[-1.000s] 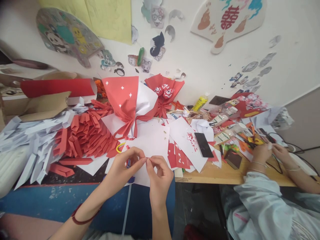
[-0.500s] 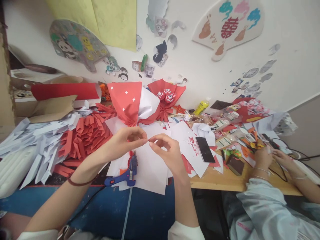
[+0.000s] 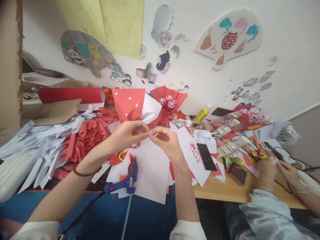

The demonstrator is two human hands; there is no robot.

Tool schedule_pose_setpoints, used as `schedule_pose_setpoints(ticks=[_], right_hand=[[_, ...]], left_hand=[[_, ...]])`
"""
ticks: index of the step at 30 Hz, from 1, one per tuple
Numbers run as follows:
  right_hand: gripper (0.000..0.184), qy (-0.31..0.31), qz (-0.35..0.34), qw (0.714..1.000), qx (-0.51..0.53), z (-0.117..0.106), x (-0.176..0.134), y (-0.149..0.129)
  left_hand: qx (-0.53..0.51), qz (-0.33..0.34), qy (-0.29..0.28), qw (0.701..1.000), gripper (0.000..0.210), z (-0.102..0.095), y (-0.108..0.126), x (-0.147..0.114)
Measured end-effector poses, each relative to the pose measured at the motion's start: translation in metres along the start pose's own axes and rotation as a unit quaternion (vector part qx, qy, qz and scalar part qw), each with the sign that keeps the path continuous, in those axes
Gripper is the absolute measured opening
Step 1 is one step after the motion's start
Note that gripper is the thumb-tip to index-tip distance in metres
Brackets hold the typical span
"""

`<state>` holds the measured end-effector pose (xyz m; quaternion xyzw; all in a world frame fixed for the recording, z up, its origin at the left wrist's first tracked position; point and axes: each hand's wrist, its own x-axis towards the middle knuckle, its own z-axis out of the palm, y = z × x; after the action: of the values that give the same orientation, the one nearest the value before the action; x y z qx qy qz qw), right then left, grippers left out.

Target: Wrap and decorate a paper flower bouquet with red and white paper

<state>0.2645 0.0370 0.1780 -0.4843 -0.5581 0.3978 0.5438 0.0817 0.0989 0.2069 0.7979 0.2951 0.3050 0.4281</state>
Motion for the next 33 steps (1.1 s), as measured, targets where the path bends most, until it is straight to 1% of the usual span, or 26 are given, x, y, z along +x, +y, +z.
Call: schedule_pose_setpoints(ticks=[6,10,13,15,17,19,22,25,29,33], right_hand=[[0.018,-0.011,-0.020,1.000,0.004,-0.001,0.017,-0.011],[0.018,-0.022,-0.035,0.999,-0.001,-0.006,0.031,-0.020],[0.018,0.003,-0.058,0.998,-0.028,-0.009,0.047,-0.028],[0.017,0.019,-0.079,0.995,-0.058,-0.009,0.058,-0.032],[0.017,0.017,-0.094,0.991,-0.090,-0.005,0.068,-0.034],[0.016,0.023,-0.105,0.988,-0.109,0.000,0.075,-0.031],[0.011,0.041,-0.113,0.985,-0.122,0.008,0.081,-0.025],[0.011,0.035,-0.113,0.985,-0.123,0.013,0.082,-0.021],[0.014,0.037,-0.123,0.987,-0.100,0.015,0.080,-0.022],[0.015,0.056,-0.151,0.981,-0.105,0.013,0.078,-0.022]], left_hand=[[-0.020,0.016,0.015,1.000,0.014,-0.011,0.004,0.010],[-0.047,0.036,0.042,0.997,0.013,-0.022,0.004,0.018],[-0.068,0.049,0.059,0.995,0.013,-0.031,0.003,0.024],[-0.051,0.056,0.078,0.994,0.013,-0.036,0.001,0.027],[-0.013,0.057,0.104,0.993,0.011,-0.040,0.000,0.028],[0.018,0.059,0.119,0.991,0.011,-0.044,-0.001,0.028],[0.032,0.066,0.116,0.991,0.012,-0.048,-0.001,0.026],[0.048,0.081,0.118,0.989,0.011,-0.050,-0.003,0.027],[0.080,0.096,0.141,0.982,0.011,-0.050,-0.009,0.033],[0.087,0.116,0.133,0.980,0.012,-0.048,-0.015,0.039]])
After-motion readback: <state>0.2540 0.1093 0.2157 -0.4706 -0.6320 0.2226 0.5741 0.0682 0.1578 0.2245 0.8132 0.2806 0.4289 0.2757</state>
